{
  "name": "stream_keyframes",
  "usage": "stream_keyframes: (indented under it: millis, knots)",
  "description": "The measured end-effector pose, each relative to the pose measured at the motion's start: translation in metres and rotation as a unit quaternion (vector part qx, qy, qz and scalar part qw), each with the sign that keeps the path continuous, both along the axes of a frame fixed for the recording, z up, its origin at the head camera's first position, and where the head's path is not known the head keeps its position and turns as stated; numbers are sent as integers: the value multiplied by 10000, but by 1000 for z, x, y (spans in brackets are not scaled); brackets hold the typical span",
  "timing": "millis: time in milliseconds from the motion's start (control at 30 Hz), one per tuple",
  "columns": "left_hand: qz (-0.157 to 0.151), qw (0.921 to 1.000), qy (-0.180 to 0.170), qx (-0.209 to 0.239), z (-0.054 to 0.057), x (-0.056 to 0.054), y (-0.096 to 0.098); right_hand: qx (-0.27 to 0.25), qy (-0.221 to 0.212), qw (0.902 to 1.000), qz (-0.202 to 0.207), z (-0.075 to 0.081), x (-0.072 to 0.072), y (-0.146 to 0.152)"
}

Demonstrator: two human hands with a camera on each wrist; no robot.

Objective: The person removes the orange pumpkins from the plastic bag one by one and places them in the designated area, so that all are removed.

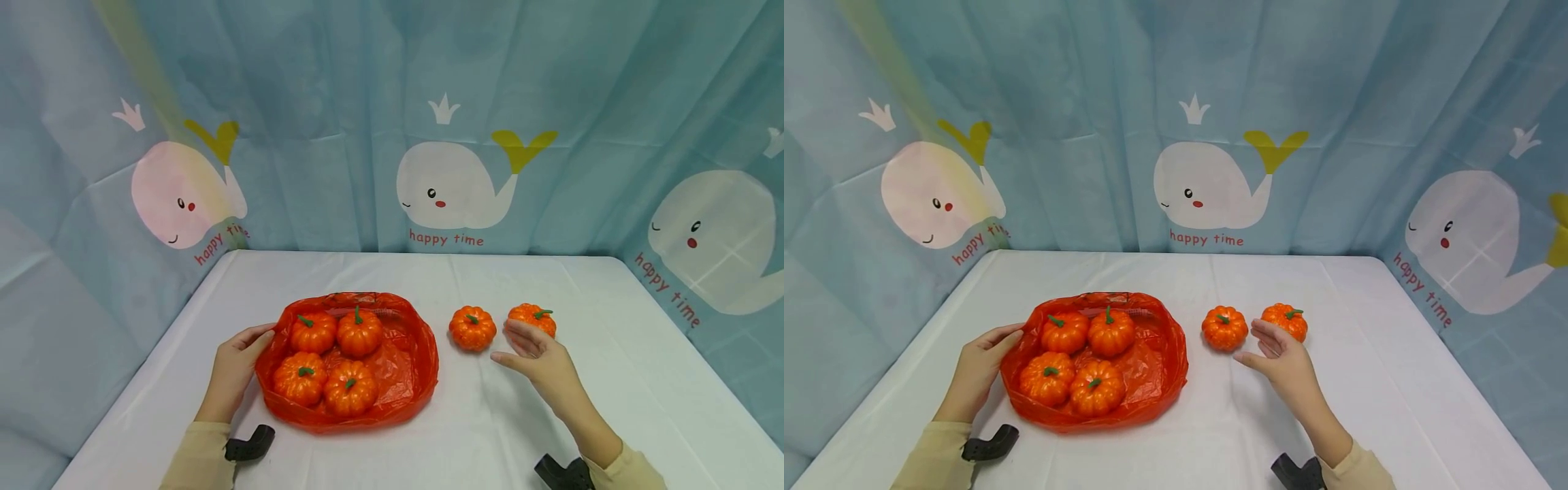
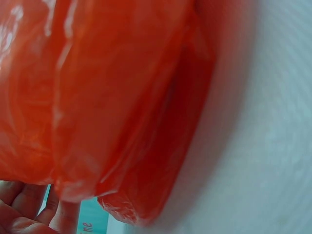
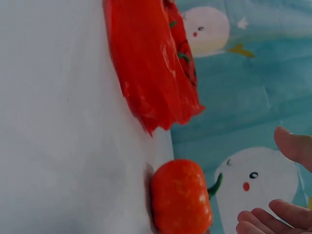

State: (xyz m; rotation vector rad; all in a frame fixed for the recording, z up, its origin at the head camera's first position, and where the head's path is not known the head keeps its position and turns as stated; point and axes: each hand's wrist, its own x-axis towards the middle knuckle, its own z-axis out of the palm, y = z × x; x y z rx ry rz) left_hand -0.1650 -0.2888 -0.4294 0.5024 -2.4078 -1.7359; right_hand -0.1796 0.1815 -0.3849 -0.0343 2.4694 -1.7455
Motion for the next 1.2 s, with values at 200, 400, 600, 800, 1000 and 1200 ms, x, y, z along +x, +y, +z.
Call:
stream_keyframes:
  millis: [200,400,600,800,1000,1200]
  knots:
    - [3,10000,-50,-40,-1,-1,0,-64,252,9994,248,-1,-4,-19]
    - [31,9999,-33,-98,-1,-1,1,-376,213,9984,370,0,-11,-35]
    - [42,9999,-18,-111,-1,0,0,-468,66,9976,515,2,-17,-53]
    - [24,9999,-37,-102,-1,-1,1,-527,201,9965,616,2,-21,-73]
    - [20,10000,-15,-85,-1,0,0,-610,404,9935,875,2,-24,-91]
    - [-11,10000,4,-47,-1,-1,0,-719,360,9914,1031,1,-26,-108]
